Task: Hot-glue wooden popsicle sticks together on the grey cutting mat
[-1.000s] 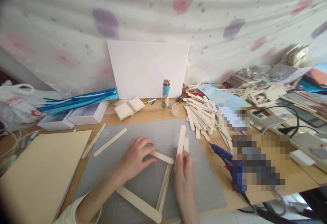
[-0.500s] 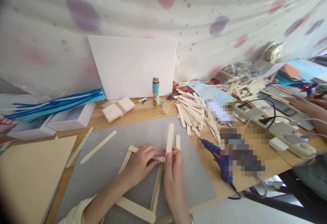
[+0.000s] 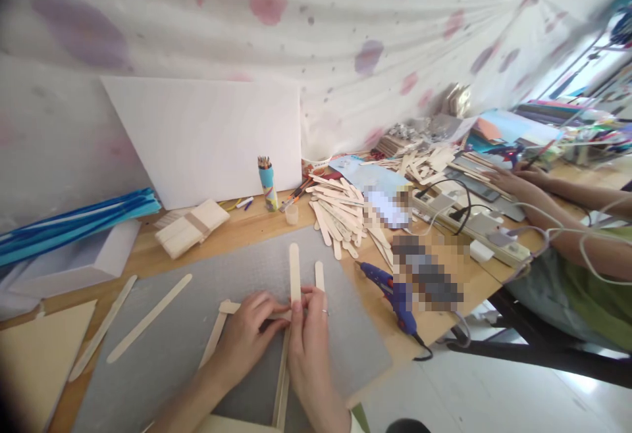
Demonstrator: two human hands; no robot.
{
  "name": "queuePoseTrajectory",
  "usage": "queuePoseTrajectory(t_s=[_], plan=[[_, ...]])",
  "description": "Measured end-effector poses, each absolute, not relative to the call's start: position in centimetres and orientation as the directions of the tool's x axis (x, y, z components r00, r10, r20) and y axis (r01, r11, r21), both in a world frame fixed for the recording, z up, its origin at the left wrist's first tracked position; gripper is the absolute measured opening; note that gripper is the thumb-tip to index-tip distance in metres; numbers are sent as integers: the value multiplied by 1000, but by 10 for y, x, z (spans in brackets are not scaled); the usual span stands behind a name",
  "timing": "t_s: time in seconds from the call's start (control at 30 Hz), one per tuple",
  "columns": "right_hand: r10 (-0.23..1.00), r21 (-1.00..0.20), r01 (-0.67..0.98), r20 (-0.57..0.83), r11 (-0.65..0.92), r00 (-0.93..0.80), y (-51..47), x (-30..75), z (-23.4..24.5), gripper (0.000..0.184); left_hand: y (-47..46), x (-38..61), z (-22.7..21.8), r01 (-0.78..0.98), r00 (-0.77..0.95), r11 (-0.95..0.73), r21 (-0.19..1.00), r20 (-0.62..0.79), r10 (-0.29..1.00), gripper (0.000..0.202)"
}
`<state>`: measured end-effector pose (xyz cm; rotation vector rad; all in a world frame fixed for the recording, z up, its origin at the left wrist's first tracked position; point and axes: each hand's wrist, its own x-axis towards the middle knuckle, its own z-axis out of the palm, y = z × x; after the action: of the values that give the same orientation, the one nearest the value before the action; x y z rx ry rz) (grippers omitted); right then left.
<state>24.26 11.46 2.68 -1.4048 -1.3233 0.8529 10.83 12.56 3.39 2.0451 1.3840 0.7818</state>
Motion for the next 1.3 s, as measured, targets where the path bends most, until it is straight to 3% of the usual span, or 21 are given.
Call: queuePoseTrajectory(t_s=[0.43,0.67,0.97,1.3], plan=[[964,-944,298,199,140,178,117,242,25,26,126,109,29,639,266,-322,699,192,945,6],[955,-953,265,208,149,210,112,242,23,27,123,108,38,640,310,-379,669,226,923,18],[951,-951,235,247,202,185,106,246,26,23,130,109,40,715,245,-315,624,199,949,17],[934,-950,222,268,217,235,104,248,30,24,150,106,38,717,139,-251,650,220,966,11]])
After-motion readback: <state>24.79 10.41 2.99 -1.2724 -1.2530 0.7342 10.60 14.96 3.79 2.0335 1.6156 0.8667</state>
